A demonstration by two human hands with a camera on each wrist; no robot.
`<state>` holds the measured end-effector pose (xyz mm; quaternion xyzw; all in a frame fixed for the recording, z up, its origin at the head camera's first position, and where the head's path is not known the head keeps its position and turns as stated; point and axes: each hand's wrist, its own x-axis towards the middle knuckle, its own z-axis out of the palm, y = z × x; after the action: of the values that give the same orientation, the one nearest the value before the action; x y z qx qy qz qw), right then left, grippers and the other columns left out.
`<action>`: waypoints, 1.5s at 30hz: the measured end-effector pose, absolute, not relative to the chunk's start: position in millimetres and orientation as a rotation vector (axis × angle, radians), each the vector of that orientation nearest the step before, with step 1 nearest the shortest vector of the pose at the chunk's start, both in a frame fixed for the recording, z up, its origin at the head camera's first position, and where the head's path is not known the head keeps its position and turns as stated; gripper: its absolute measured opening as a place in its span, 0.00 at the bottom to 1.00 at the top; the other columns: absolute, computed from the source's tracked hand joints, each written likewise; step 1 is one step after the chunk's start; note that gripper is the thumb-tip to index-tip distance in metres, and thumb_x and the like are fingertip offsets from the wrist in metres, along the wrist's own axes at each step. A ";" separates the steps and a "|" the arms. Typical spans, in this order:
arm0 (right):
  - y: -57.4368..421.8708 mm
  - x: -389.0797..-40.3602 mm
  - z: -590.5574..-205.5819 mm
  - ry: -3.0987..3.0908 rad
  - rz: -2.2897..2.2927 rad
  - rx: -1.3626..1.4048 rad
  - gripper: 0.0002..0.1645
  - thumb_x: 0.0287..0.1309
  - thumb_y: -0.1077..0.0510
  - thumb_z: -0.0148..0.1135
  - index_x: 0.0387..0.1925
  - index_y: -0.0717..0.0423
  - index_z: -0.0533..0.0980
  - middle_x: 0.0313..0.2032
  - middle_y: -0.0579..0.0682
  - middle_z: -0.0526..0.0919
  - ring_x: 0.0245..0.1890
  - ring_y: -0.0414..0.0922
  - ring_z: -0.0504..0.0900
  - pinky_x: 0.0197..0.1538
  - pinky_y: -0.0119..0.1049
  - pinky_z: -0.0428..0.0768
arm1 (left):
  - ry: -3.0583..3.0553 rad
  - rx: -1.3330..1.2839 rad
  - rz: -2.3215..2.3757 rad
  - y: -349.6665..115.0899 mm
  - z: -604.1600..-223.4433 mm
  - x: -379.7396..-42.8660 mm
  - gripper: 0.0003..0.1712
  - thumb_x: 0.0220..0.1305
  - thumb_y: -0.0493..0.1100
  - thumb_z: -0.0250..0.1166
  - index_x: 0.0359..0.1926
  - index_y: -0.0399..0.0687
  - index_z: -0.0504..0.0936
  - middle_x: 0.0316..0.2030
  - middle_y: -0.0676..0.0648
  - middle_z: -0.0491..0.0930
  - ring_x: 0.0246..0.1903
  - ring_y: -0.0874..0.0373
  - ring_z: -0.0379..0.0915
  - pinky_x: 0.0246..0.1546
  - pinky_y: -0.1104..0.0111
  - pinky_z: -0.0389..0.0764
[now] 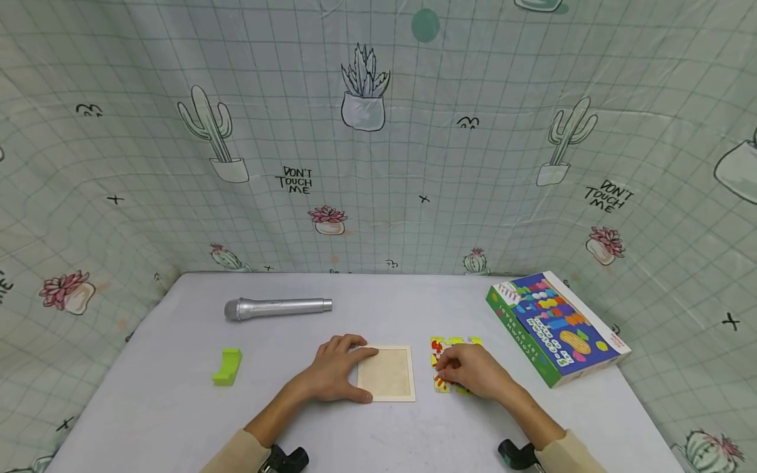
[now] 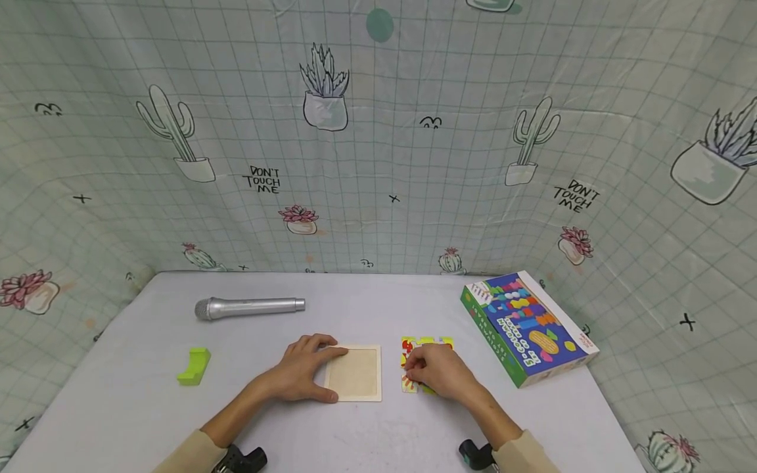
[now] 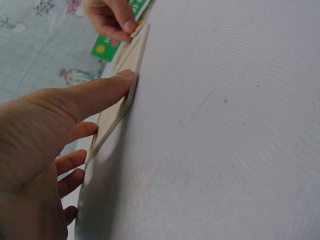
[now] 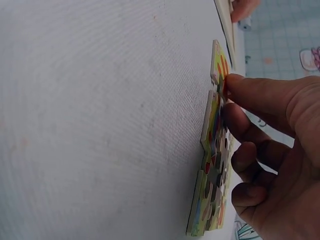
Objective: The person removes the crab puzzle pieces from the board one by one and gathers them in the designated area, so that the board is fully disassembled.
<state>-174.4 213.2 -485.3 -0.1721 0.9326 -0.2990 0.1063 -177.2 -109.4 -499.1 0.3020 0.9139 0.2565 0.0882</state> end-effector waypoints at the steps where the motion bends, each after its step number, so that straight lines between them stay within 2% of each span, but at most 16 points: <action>1: 212.8 -174.3 -485.6 2.751 -0.877 -0.501 0.03 0.61 0.56 0.70 0.31 0.46 0.84 0.24 0.37 0.78 0.25 0.37 0.73 0.30 0.32 0.72 | 2.722 0.898 0.761 -109.3 -499.0 -177.1 0.48 0.49 0.63 0.77 0.69 0.53 0.73 0.66 0.44 0.65 0.63 0.43 0.58 0.62 0.37 0.57; 33: 217.8 -172.5 -484.7 2.782 -0.824 -0.477 0.05 0.59 0.57 0.71 0.30 0.44 0.83 0.24 0.36 0.78 0.26 0.37 0.74 0.31 0.32 0.72 | 2.716 0.904 0.782 -105.8 -497.3 -175.3 0.47 0.50 0.62 0.76 0.69 0.53 0.73 0.67 0.42 0.64 0.63 0.42 0.58 0.62 0.37 0.57; 38: 220.9 -171.9 -481.0 2.738 -0.905 -0.457 0.02 0.60 0.55 0.70 0.31 0.46 0.84 0.26 0.38 0.79 0.28 0.39 0.75 0.32 0.32 0.73 | 2.708 0.919 0.792 -107.7 -501.8 -175.8 0.47 0.51 0.63 0.75 0.70 0.53 0.73 0.68 0.42 0.64 0.64 0.41 0.58 0.62 0.37 0.56; 45: 228.4 -172.5 -482.1 2.725 -0.975 -0.442 0.03 0.62 0.52 0.69 0.33 0.44 0.85 0.27 0.39 0.79 0.28 0.39 0.74 0.30 0.32 0.73 | 2.707 0.933 0.823 -110.3 -503.3 -176.3 0.44 0.54 0.63 0.73 0.69 0.54 0.73 0.68 0.43 0.64 0.65 0.40 0.57 0.63 0.36 0.55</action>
<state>-172.5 228.4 -482.1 -0.1501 0.9254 -0.3312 0.1068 -176.3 -110.3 -503.3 0.3121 0.9057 0.2753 0.0814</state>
